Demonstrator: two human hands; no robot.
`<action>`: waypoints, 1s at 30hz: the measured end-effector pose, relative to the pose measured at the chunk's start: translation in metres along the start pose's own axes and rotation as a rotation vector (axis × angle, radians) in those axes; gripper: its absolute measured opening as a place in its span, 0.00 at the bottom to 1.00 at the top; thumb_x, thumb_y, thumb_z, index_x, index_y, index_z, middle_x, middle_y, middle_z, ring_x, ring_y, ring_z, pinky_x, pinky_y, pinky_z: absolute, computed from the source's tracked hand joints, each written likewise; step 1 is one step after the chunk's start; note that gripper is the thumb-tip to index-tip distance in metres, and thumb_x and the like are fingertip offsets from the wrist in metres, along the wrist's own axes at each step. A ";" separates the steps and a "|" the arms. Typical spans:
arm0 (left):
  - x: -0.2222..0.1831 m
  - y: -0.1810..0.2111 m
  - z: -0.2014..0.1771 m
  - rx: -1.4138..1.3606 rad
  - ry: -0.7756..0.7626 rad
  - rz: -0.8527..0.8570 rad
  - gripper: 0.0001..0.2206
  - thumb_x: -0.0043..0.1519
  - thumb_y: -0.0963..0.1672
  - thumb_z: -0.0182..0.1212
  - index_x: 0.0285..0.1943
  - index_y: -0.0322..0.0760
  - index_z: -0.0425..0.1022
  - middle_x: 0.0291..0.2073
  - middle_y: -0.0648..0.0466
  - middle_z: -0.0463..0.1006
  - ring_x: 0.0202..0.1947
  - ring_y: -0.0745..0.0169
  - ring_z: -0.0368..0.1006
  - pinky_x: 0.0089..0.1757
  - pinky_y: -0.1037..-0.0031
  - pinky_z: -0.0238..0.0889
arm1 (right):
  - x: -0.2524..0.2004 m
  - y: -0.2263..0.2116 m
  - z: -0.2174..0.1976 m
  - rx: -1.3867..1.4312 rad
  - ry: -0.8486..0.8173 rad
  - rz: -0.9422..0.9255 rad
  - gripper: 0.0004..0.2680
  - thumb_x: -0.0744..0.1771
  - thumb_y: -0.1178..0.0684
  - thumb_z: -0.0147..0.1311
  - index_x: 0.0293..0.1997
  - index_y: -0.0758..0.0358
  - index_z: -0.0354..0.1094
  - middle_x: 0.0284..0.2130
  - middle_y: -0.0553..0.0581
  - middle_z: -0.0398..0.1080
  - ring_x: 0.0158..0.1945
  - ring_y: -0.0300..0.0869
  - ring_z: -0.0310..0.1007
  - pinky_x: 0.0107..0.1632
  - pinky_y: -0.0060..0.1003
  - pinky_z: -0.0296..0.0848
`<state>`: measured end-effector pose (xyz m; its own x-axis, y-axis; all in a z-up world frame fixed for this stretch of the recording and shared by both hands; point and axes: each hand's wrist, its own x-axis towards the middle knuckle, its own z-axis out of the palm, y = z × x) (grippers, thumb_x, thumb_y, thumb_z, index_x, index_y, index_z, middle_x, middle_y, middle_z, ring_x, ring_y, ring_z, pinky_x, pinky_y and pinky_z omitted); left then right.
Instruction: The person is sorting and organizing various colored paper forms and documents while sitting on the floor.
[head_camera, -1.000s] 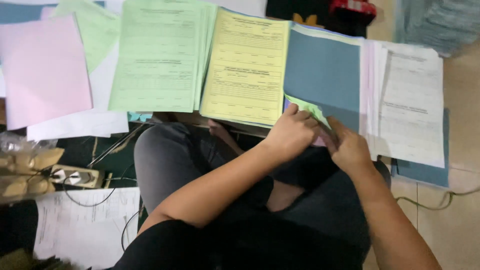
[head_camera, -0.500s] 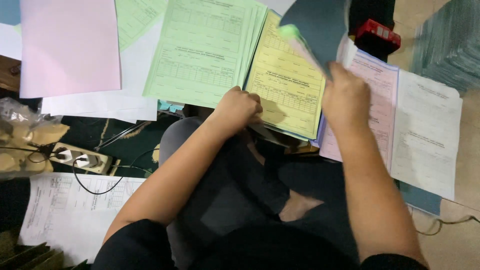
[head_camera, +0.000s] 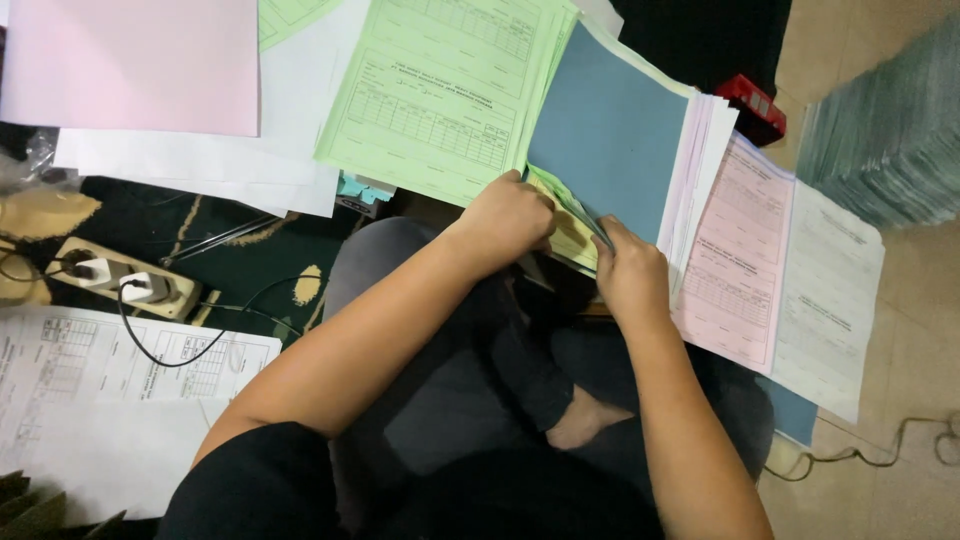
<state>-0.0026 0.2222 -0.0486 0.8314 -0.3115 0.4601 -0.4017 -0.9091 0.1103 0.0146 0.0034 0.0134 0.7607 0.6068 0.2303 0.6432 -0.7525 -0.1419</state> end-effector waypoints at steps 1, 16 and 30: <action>-0.001 0.000 -0.001 0.021 -0.002 0.000 0.12 0.48 0.55 0.74 0.29 0.51 0.84 0.28 0.62 0.83 0.32 0.56 0.80 0.40 0.64 0.62 | -0.001 0.002 0.002 -0.008 -0.005 0.005 0.10 0.70 0.58 0.56 0.55 0.69 0.74 0.50 0.73 0.76 0.50 0.63 0.77 0.48 0.54 0.79; -0.007 -0.004 -0.006 0.059 0.089 0.047 0.09 0.53 0.52 0.68 0.24 0.52 0.81 0.21 0.62 0.80 0.30 0.59 0.78 0.40 0.63 0.59 | -0.003 -0.008 -0.001 0.024 -0.003 0.039 0.09 0.67 0.57 0.59 0.53 0.61 0.75 0.52 0.65 0.76 0.54 0.59 0.76 0.51 0.55 0.77; -0.012 -0.024 -0.078 -0.125 0.531 0.024 0.07 0.54 0.45 0.70 0.34 0.40 0.76 0.30 0.53 0.76 0.35 0.52 0.72 0.39 0.64 0.61 | 0.006 0.052 0.013 -0.069 0.131 0.139 0.10 0.68 0.54 0.58 0.52 0.69 0.72 0.37 0.71 0.76 0.43 0.67 0.77 0.43 0.59 0.75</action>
<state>-0.0329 0.2695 0.0117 0.5267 -0.1198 0.8416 -0.4872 -0.8538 0.1834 0.0542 -0.0289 -0.0052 0.8212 0.4607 0.3367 0.5217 -0.8452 -0.1159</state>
